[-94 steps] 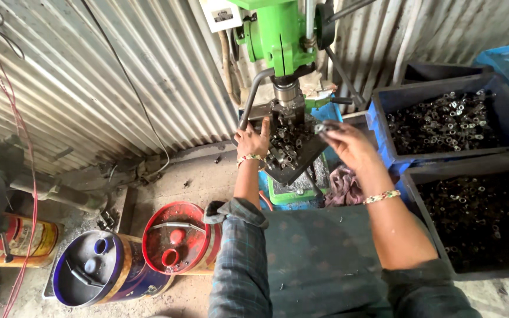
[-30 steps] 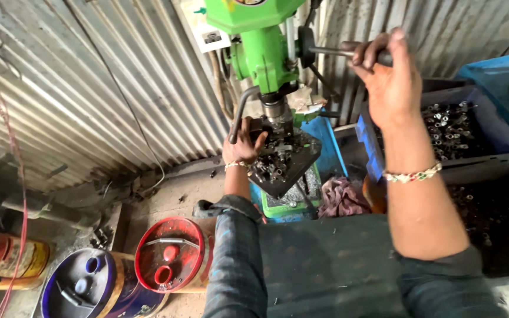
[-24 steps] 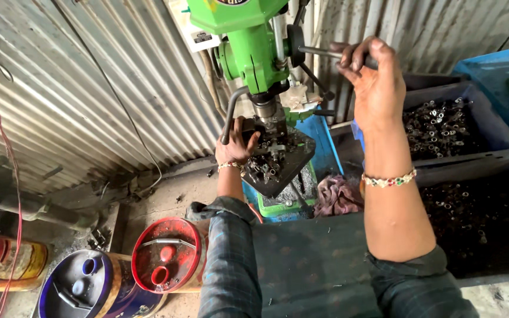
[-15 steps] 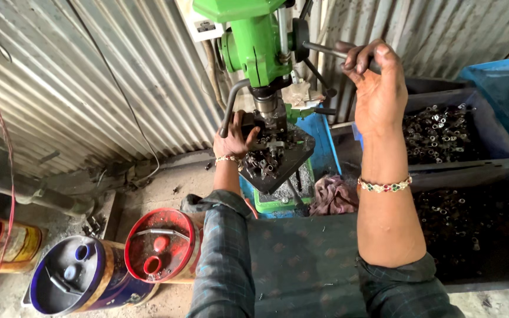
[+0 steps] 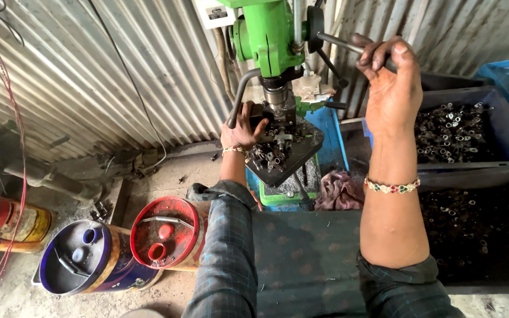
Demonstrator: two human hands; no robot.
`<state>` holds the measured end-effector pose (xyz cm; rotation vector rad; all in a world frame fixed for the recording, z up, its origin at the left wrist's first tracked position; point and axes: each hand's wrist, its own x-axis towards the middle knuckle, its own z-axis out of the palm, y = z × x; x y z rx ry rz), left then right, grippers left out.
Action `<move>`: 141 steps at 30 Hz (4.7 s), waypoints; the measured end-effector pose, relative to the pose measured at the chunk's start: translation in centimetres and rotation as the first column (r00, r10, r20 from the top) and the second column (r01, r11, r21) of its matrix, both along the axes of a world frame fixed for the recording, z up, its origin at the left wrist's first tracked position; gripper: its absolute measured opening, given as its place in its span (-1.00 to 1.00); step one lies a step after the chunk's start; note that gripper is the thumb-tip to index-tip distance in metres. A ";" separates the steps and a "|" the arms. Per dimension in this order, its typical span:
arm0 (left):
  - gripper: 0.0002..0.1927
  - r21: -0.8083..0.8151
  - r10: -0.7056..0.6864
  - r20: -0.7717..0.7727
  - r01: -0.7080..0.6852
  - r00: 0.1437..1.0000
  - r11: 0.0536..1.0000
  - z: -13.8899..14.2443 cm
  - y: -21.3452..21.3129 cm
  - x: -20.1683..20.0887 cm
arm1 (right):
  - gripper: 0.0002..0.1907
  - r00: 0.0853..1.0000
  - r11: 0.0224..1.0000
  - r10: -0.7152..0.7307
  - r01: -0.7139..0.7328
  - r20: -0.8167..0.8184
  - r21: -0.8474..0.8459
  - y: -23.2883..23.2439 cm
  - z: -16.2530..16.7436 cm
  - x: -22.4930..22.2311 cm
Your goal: The person sits at a bench drill press and repeatedly places small metal fittings on the work table, operates the drill press handle to machine each part, and drops the finished parts into a blue bin beside the machine. Near the end, another person carries the filled bins away.
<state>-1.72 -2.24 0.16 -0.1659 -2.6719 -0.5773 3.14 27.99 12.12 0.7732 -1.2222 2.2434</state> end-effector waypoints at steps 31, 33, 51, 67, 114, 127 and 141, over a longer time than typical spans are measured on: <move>-0.32 -0.005 0.002 -0.022 -0.003 1.000 1.000 -0.4 0.0 -0.4 | -0.66 1.000 1.000 0.021 -0.021 -0.016 0.009 0.1 -1.8 0.1; -0.32 -0.005 -0.002 -0.036 0.002 0.999 1.000 -0.4 0.0 -0.4 | -0.66 1.000 1.000 0.023 -0.023 -0.018 0.007 0.1 -1.9 0.0; -0.31 -0.008 0.001 -0.026 -0.001 1.000 1.000 -0.1 -0.1 -0.2 | -0.65 1.000 1.000 0.023 -0.023 -0.013 0.007 -0.2 -2.3 0.2; -0.33 -0.017 -0.004 -0.047 0.003 0.999 1.000 0.0 0.7 -0.4 | -0.65 0.999 0.999 0.030 -0.029 -0.027 0.020 0.9 -5.8 -0.8; 0.01 -0.020 0.472 0.300 -0.489 0.829 0.872 -1.9 3.7 2.5 | -0.62 0.204 -0.584 -0.705 0.377 -0.679 0.719 4.7 -12.6 -1.1; 0.01 -0.016 0.472 0.276 -0.487 0.838 0.873 -1.6 3.6 2.9 | -0.71 0.805 -0.317 -0.394 0.334 -0.443 0.888 -8.5 -14.3 -3.5; -0.02 -0.020 0.461 0.262 -0.473 0.848 0.881 -1.8 3.4 3.0 | -0.64 0.842 0.479 -0.502 0.082 0.196 0.874 -7.7 -14.1 -2.4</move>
